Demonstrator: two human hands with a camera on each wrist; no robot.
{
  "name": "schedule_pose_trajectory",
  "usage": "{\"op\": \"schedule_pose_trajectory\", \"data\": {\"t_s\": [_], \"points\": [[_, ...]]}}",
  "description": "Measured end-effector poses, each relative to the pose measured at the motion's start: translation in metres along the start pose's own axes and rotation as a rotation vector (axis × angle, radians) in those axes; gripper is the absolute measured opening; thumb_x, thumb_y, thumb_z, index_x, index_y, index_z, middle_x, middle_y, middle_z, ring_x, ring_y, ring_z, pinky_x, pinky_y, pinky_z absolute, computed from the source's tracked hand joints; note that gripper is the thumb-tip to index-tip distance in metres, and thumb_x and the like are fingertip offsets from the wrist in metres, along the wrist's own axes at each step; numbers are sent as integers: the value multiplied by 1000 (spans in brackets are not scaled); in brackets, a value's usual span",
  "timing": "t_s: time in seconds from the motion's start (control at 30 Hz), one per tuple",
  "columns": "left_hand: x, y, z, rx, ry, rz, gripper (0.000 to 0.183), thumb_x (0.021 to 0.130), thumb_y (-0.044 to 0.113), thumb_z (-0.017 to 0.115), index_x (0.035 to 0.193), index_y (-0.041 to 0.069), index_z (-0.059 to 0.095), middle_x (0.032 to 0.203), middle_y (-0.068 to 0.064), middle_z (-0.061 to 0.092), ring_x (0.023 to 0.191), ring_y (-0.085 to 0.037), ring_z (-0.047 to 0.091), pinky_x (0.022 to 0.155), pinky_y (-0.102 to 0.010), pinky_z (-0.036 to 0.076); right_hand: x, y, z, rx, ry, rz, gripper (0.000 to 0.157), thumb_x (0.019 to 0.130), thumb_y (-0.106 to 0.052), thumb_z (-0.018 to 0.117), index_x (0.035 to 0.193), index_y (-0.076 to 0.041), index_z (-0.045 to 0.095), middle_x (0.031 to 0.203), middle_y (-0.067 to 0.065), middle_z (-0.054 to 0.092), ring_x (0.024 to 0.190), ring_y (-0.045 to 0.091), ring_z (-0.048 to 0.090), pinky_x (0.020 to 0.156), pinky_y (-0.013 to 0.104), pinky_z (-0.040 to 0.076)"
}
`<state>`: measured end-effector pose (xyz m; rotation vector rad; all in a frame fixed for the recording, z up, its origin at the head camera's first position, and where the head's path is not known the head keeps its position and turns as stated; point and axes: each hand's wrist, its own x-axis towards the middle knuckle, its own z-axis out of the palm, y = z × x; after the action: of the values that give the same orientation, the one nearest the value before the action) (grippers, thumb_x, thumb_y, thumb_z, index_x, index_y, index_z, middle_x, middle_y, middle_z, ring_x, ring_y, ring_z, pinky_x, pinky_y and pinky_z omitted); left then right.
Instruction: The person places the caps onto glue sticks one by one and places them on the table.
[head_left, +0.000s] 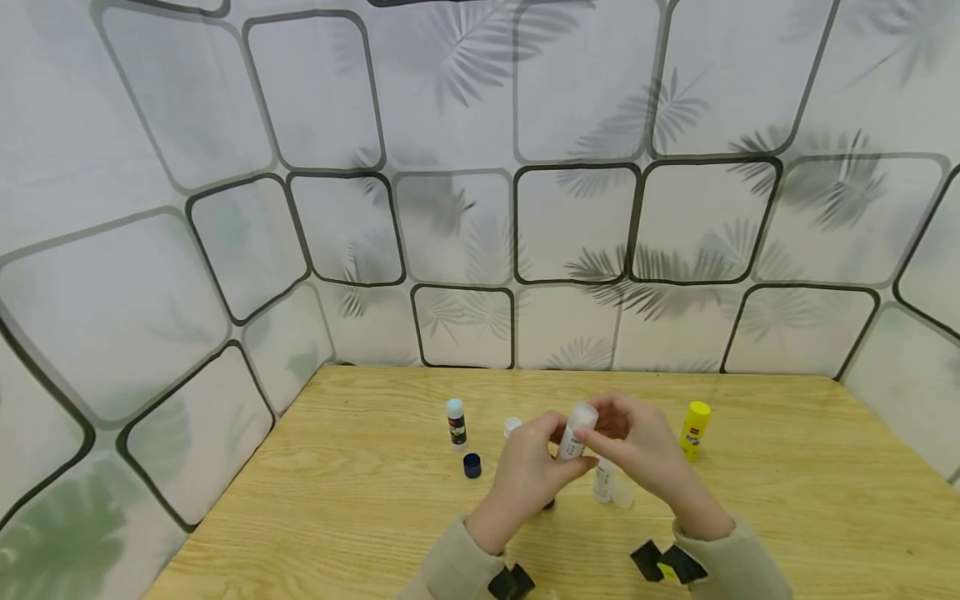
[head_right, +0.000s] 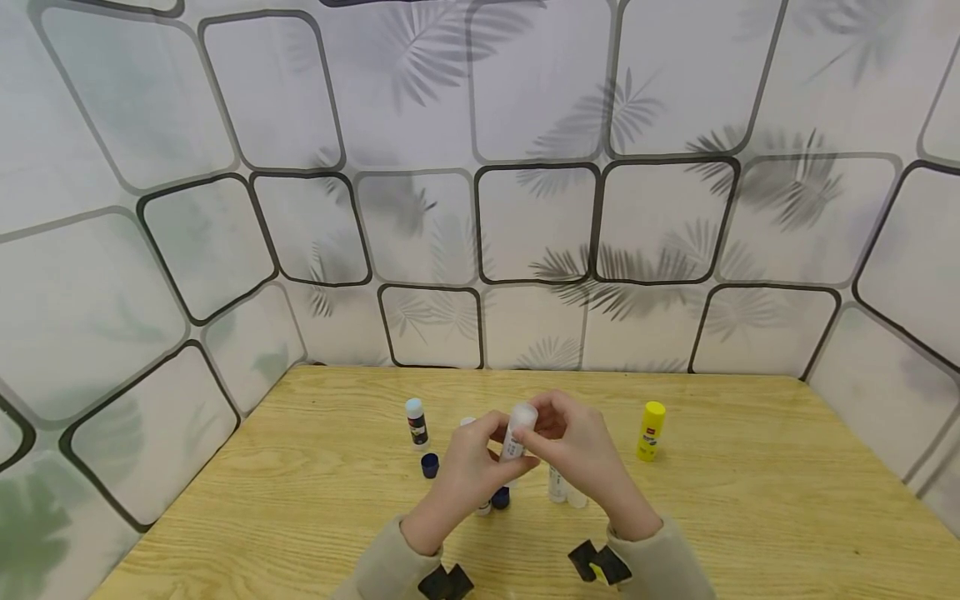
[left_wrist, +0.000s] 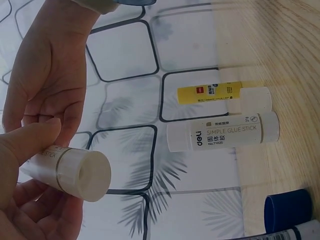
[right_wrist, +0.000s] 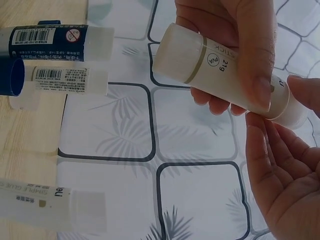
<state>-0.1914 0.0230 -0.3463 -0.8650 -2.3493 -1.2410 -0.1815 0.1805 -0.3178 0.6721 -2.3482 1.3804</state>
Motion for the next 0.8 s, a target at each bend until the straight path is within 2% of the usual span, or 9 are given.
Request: {"op": "schedule_pose_trajectory", "data": {"t_s": [0.17,0.4,0.6,0.8], "points": [[0,1,0,17,-7,-9,26,73,25,73,91,11,60,82,7,59,70,-1,52,53,-14,41,0,3,-5,-39,46,-8,21,77,-5,67,95,2,58,80,6,62,67,9,59,59,25,49],[1,3,-2,63,-24,-26,28,73,24,73,92,8,60,84,2,60,75,-6,56,56,-12,42,-1,5,-26,-91,112,-4,23,78,-3,66,97,4,57,83,9,61,69,7,58,59,24,49],[1,5,-3,93,-35,-35,27,72,23,74,91,10,60,84,2,60,74,-6,55,57,-13,42,-2,13,-43,-177,145,68,28,79,-9,67,103,3,57,88,10,61,71,5,57,60,21,47],[0,4,-2,110,-38,-28,26,72,24,74,90,10,61,83,3,60,73,-6,56,57,-13,41,-1,18,-50,-197,163,119,30,80,-14,66,103,2,57,89,11,61,72,5,56,62,19,47]]}}
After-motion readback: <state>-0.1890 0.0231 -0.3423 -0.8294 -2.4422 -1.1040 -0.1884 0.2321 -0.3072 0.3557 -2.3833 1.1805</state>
